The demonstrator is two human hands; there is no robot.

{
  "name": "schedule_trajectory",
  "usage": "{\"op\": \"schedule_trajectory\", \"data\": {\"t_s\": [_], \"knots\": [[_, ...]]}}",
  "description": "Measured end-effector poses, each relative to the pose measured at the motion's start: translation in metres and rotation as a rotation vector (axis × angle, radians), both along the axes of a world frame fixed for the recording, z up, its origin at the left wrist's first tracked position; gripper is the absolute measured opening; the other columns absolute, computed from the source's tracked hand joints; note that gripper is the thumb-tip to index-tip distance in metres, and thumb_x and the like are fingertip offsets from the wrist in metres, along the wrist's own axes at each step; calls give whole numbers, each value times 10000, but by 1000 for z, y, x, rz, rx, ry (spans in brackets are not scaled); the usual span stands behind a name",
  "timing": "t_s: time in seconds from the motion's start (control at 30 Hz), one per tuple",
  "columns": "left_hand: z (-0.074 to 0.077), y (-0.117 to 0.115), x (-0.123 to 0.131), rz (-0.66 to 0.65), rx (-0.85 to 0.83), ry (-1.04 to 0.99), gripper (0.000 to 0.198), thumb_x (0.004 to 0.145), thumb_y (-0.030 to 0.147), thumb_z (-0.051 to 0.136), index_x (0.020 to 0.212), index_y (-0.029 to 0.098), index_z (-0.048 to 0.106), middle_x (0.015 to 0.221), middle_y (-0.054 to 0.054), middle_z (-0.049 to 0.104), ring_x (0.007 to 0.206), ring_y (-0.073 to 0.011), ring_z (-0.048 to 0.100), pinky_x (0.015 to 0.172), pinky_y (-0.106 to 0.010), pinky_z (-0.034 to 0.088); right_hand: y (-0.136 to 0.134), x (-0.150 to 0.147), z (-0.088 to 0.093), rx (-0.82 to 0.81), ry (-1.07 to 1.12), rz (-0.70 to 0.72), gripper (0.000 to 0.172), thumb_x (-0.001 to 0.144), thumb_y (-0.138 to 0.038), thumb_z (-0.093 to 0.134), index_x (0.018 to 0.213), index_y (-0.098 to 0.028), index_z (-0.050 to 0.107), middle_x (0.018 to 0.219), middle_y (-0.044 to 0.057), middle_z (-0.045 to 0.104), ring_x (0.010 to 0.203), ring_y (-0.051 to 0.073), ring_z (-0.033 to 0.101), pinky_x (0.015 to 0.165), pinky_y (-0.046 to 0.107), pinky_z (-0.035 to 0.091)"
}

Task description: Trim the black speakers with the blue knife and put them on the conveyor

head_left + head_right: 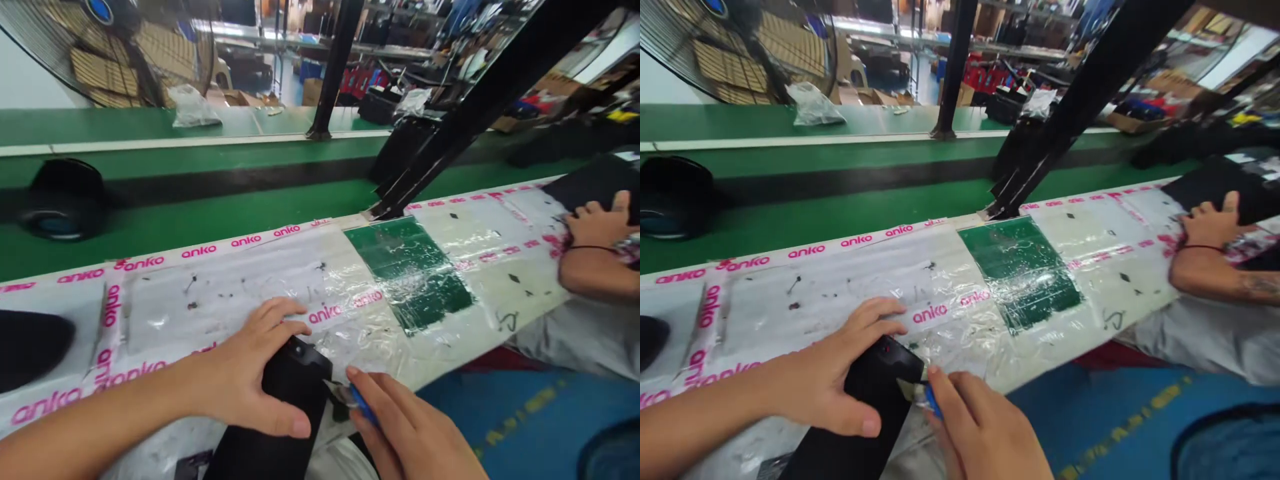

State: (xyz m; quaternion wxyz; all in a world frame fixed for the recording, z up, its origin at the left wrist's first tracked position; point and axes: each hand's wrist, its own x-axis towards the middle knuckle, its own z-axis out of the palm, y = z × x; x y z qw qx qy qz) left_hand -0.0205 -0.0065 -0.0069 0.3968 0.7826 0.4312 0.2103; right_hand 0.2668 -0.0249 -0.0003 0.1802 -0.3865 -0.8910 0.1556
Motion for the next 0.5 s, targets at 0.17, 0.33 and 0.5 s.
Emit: {"op": "schedule_trajectory", "data": {"t_s": [0.17,0.33,0.5], "knots": [[-16,-6,8,58,-52,-310,738,739,600,862,1297,247,531,1324,-130,608,1328,-384,530,1130,-549,444,13,-14,14,186,-295,163,369,1016,-137,413,1375,-122,499,905,72,706,675,227,695,522,322,572],[0,-4,17,80,-148,-339,555,718,496,897,1082,203,598,1014,-46,600,944,-245,598,919,-425,521,16,-14,29,172,-433,235,461,908,-81,445,1365,-118,488,868,48,675,644,226,676,505,334,571],[2,-9,22,118,-95,-297,495,685,278,896,1048,166,578,981,-48,556,933,-244,538,907,-440,489,14,-11,36,148,-495,251,510,857,-61,471,1362,-126,481,857,34,665,630,226,668,497,339,567]]}}
